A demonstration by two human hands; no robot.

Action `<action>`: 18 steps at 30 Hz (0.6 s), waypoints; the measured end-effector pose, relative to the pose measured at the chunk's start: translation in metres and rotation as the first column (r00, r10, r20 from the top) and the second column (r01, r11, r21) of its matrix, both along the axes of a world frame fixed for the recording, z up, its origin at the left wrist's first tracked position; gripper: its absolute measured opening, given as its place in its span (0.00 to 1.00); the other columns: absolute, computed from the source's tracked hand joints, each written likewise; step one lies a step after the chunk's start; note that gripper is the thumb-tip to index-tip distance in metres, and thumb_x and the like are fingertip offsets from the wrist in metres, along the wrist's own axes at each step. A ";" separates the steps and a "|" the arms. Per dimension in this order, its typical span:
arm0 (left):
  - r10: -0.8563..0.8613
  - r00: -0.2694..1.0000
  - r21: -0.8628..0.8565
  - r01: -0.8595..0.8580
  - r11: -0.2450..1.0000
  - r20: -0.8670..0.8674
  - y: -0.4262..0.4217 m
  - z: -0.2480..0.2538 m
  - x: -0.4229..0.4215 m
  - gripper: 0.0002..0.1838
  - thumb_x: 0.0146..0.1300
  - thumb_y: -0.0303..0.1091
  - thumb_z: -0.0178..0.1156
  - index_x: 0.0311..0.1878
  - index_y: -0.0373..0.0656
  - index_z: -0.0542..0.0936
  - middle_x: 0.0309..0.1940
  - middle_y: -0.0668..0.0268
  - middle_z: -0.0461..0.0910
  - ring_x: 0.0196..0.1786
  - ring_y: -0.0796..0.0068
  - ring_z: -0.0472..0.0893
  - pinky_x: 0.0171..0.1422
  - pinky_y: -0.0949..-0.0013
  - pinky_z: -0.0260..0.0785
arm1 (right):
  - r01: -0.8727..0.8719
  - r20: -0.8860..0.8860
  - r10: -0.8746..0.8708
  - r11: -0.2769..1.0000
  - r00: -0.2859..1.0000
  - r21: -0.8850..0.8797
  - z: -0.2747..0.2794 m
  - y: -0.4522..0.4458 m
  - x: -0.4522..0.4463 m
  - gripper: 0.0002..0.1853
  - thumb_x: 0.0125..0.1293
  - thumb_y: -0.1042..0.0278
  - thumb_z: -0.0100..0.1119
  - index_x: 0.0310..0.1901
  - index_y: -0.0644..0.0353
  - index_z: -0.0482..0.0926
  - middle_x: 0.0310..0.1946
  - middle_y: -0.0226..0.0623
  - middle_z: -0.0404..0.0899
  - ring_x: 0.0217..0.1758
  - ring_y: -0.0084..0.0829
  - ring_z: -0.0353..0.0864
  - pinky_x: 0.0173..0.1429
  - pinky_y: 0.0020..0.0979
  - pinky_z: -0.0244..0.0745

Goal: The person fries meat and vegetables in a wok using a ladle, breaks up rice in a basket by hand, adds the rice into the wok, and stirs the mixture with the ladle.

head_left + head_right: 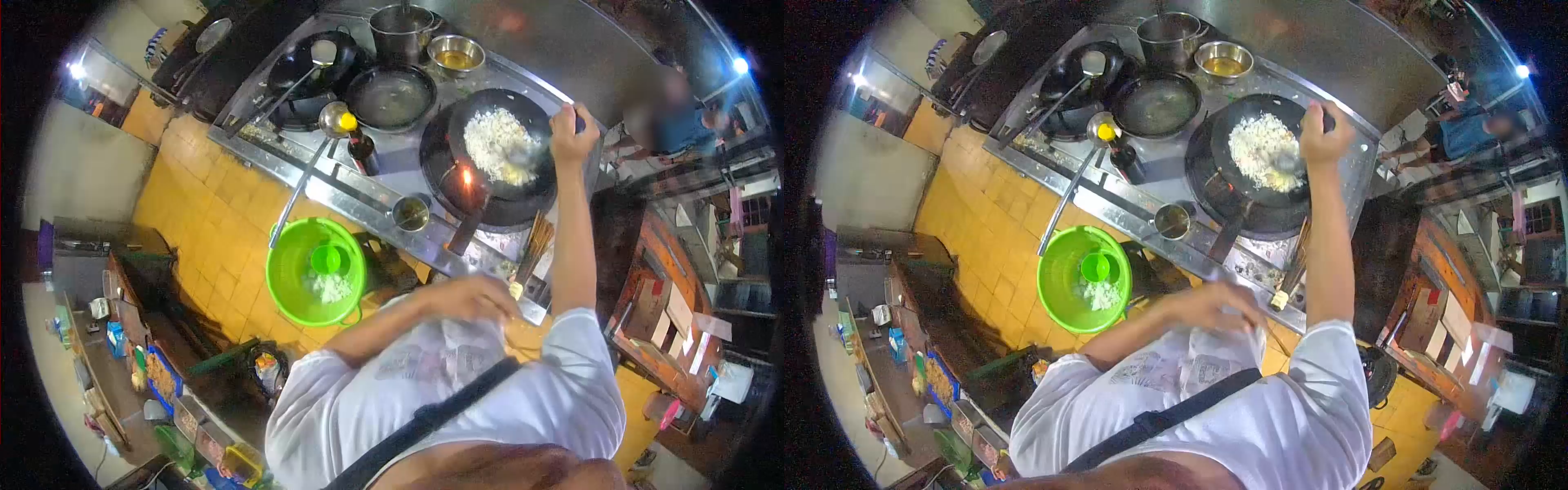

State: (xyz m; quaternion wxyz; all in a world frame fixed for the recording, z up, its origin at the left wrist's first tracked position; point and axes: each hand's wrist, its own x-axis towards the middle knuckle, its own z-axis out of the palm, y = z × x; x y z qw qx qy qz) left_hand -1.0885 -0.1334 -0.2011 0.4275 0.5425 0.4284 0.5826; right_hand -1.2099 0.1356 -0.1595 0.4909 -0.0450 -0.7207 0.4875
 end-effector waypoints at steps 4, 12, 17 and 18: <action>0.303 0.953 -0.220 -0.298 0.929 -0.010 -0.049 -0.034 -0.005 0.10 0.59 0.31 0.58 0.43 0.40 0.79 0.35 0.67 0.80 0.38 0.77 0.76 0.45 0.71 0.67 | -0.091 -0.066 0.081 0.984 0.994 -0.156 0.034 -0.004 -0.006 0.13 0.59 0.69 0.55 0.21 0.67 0.72 0.12 0.29 0.67 0.16 0.19 0.66 0.21 0.22 0.61; 0.708 0.704 -0.537 -0.582 0.611 0.043 -0.104 -0.101 0.003 0.15 0.65 0.35 0.52 0.22 0.43 0.69 0.17 0.74 0.66 0.22 0.87 0.64 0.27 0.81 0.59 | -0.110 -0.069 0.093 0.946 0.993 -0.304 0.030 -0.018 -0.005 0.12 0.58 0.70 0.54 0.21 0.66 0.72 0.12 0.28 0.65 0.14 0.18 0.63 0.18 0.22 0.57; 0.826 0.562 -0.509 -0.699 0.501 0.042 -0.092 -0.086 -0.003 0.14 0.63 0.32 0.55 0.21 0.43 0.68 0.15 0.76 0.64 0.19 0.88 0.62 0.22 0.80 0.54 | -0.164 -0.130 0.124 0.916 0.984 -0.367 0.023 -0.009 -0.015 0.13 0.58 0.70 0.54 0.18 0.64 0.69 0.12 0.27 0.64 0.13 0.17 0.62 0.17 0.22 0.57; 0.828 0.537 -0.491 -0.684 0.539 0.161 -0.090 -0.081 -0.004 0.12 0.60 0.29 0.58 0.22 0.42 0.69 0.20 0.73 0.68 0.24 0.86 0.67 0.27 0.80 0.59 | -0.080 -0.104 0.050 0.947 0.993 -0.312 0.032 -0.006 -0.016 0.13 0.58 0.71 0.53 0.18 0.64 0.67 0.12 0.26 0.63 0.13 0.17 0.61 0.17 0.22 0.56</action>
